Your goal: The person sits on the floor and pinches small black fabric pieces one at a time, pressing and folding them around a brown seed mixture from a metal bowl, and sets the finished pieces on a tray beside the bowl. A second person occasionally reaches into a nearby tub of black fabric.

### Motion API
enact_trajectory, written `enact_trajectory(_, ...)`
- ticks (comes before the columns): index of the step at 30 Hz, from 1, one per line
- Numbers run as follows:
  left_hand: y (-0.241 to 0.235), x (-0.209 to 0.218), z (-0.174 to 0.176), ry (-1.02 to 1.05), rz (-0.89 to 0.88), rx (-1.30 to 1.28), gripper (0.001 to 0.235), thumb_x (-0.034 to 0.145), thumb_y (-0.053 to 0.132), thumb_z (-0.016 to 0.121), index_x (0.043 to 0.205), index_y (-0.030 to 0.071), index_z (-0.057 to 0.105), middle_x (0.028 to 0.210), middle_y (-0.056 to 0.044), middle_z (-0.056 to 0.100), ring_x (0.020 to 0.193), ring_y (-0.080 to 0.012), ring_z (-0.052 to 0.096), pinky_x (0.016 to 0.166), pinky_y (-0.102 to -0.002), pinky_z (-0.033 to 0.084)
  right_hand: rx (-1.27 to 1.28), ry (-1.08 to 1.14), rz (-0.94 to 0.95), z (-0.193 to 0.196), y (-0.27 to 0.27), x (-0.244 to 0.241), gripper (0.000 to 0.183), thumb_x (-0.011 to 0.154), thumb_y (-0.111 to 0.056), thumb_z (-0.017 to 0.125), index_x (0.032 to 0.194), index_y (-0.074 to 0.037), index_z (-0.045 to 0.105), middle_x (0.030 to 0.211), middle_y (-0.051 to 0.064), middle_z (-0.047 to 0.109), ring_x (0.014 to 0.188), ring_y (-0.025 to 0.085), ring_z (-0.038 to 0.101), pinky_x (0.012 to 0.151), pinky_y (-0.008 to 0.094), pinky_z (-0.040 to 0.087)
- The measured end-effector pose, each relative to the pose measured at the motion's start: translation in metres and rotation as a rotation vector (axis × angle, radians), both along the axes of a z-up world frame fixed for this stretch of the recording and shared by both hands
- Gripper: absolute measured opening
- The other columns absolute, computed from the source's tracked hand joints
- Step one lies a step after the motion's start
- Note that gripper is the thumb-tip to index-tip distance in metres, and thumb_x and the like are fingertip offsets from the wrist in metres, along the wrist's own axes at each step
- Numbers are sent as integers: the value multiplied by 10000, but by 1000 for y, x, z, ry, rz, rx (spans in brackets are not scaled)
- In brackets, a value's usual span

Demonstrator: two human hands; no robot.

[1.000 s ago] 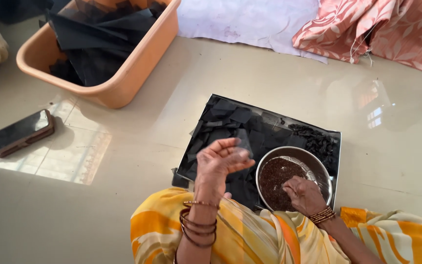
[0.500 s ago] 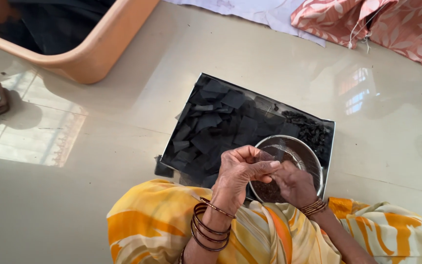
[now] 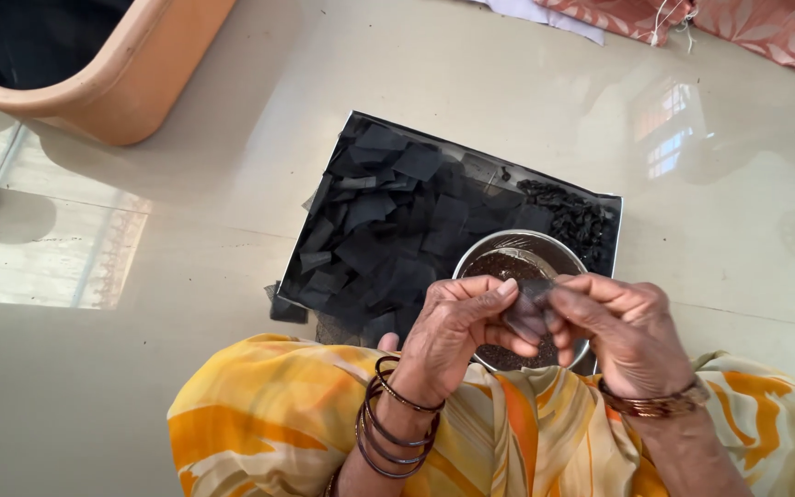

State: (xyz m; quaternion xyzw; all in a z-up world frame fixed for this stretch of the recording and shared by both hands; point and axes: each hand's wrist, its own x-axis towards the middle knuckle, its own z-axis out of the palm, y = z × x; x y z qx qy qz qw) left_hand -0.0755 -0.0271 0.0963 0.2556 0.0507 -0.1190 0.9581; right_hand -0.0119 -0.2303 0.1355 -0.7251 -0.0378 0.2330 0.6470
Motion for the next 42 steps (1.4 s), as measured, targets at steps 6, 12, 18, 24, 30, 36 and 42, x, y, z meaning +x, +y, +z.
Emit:
enact_trajectory(6, 2, -9, 9, -186, -11, 31, 292, 1108, 188, 613, 995, -60, 717, 929, -132, 747, 798, -164, 733, 753, -287, 632, -34, -51, -83, 46, 11, -18, 292, 971, -142, 609, 1047, 105, 744, 732, 131, 681, 583, 177, 616, 499, 291, 504)
enact_trajectory(12, 9, -13, 15, -168, -56, 74, 126, 952, -38, 736, 1073, -58, 708, 924, -133, 750, 780, -168, 738, 730, -259, 606, 7, -287, -72, 75, 19, -36, 274, 990, -90, 596, 912, 129, 741, 748, 175, 722, 527, 184, 598, 456, 291, 478)
enact_trajectory(18, 19, -9, 46, -74, -175, -2, 291, 815, -56, 728, 1101, -8, 717, 931, -89, 757, 807, -122, 740, 718, -273, 638, -173, -460, -74, 81, 22, -40, 160, 941, -26, 630, 883, 85, 729, 744, 133, 725, 503, 140, 589, 435, 263, 459)
enact_trajectory(24, 8, -11, 5, -79, -164, 71, 103, 927, 11, 795, 945, -28, 701, 809, -112, 731, 667, -140, 701, 627, -246, 589, -279, -619, 207, 65, 15, -23, 289, 962, -115, 667, 702, 8, 692, 567, 34, 642, 439, 84, 566, 408, 238, 436)
enact_trajectory(30, 19, -8, 16, -29, -57, 239, 90, 895, 47, 785, 907, -19, 725, 772, -102, 742, 614, -114, 682, 564, -225, 572, -148, -283, -28, 34, 2, -1, 312, 995, -163, 648, 767, 31, 734, 584, 109, 661, 385, 126, 536, 314, 264, 390)
enact_trajectory(36, 34, -3, 14, 67, 102, 444, 97, 851, 48, 787, 856, -28, 726, 718, -88, 736, 561, -113, 674, 517, -235, 576, -709, -610, 202, -88, -16, 45, 233, 938, -214, 685, 762, -63, 715, 646, 99, 693, 502, 217, 642, 447, 358, 509)
enact_trajectory(42, 93, -15, 47, 145, 378, 837, 113, 842, 47, 798, 806, -23, 718, 681, -53, 715, 579, -75, 666, 528, -222, 581, -706, -942, 259, -110, 2, 10, 90, 840, -130, 729, 860, -66, 669, 811, 113, 693, 719, 308, 673, 643, 418, 523)
